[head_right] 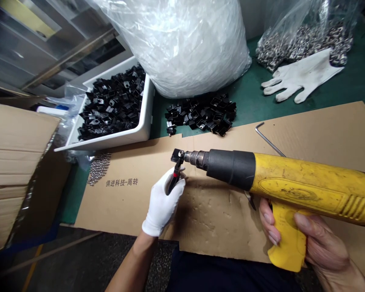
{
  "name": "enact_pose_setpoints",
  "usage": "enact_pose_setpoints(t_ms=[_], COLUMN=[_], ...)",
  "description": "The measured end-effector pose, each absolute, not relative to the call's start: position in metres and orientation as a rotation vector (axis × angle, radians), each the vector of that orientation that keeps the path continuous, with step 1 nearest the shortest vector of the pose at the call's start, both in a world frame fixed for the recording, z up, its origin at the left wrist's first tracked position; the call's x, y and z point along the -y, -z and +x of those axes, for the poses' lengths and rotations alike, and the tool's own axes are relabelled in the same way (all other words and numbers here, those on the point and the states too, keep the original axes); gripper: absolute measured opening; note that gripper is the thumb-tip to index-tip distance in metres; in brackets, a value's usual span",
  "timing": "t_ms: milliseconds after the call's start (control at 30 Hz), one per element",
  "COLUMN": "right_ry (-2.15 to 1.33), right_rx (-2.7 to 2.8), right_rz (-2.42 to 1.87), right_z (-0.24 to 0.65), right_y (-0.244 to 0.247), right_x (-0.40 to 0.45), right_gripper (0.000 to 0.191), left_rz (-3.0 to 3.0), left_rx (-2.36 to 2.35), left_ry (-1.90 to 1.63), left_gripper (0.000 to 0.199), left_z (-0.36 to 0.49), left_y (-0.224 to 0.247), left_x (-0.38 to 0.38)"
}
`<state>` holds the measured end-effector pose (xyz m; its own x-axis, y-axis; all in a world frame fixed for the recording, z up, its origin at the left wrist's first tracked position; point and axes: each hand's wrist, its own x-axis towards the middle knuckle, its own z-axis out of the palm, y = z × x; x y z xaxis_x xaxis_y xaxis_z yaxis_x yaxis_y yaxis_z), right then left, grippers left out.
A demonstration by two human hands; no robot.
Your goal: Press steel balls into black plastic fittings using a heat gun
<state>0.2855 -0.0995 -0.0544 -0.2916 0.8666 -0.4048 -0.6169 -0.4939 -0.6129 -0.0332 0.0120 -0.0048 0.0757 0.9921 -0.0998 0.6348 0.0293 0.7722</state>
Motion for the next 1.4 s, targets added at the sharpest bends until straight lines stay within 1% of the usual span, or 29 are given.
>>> enact_pose_setpoints(t_ms=[100, 267, 567, 700, 800, 1100, 1300, 1400], right_ry=[-1.88, -1.909, -1.903, -1.931, -1.932, -1.908, -1.898, -1.926], right_rx=[0.426, 0.436, 0.451, 0.453, 0.438, 0.413, 0.429, 0.454], right_rz=[-0.899, -0.889, -0.893, -0.894, -0.874, -0.876, -0.868, -0.848], right_z=[0.286, 0.2876, 0.2875, 0.2888, 0.289, 0.286, 0.2883, 0.2893], right_y=[0.0548, 0.0549, 0.0543, 0.0553, 0.0565, 0.0562, 0.0576, 0.0586], right_x=[0.1, 0.0991, 0.0987, 0.0976, 0.0973, 0.0992, 0.0988, 0.0979], right_gripper=[0.045, 0.049, 0.048, 0.048, 0.051, 0.045, 0.048, 0.046], left_rz=[1.683, 1.672, 1.676, 1.677, 1.669, 1.647, 1.653, 1.648], left_rx=[-1.637, -1.641, -1.633, -1.624, -1.633, -1.641, -1.637, -1.64], left_ry=[-0.667, -0.671, -0.669, -0.668, -0.667, -0.657, -0.67, -0.671], left_gripper=[0.027, 0.025, 0.023, 0.024, 0.025, 0.028, 0.026, 0.026], left_z=[-0.0332, -0.0326, -0.033, -0.0331, -0.0333, -0.0341, -0.0333, -0.0332], left_y=[0.0048, 0.0043, 0.0033, 0.0029, 0.0033, 0.0037, 0.0035, 0.0036], left_x=[-0.0124, -0.0128, -0.0136, -0.0139, -0.0137, -0.0138, -0.0132, -0.0132])
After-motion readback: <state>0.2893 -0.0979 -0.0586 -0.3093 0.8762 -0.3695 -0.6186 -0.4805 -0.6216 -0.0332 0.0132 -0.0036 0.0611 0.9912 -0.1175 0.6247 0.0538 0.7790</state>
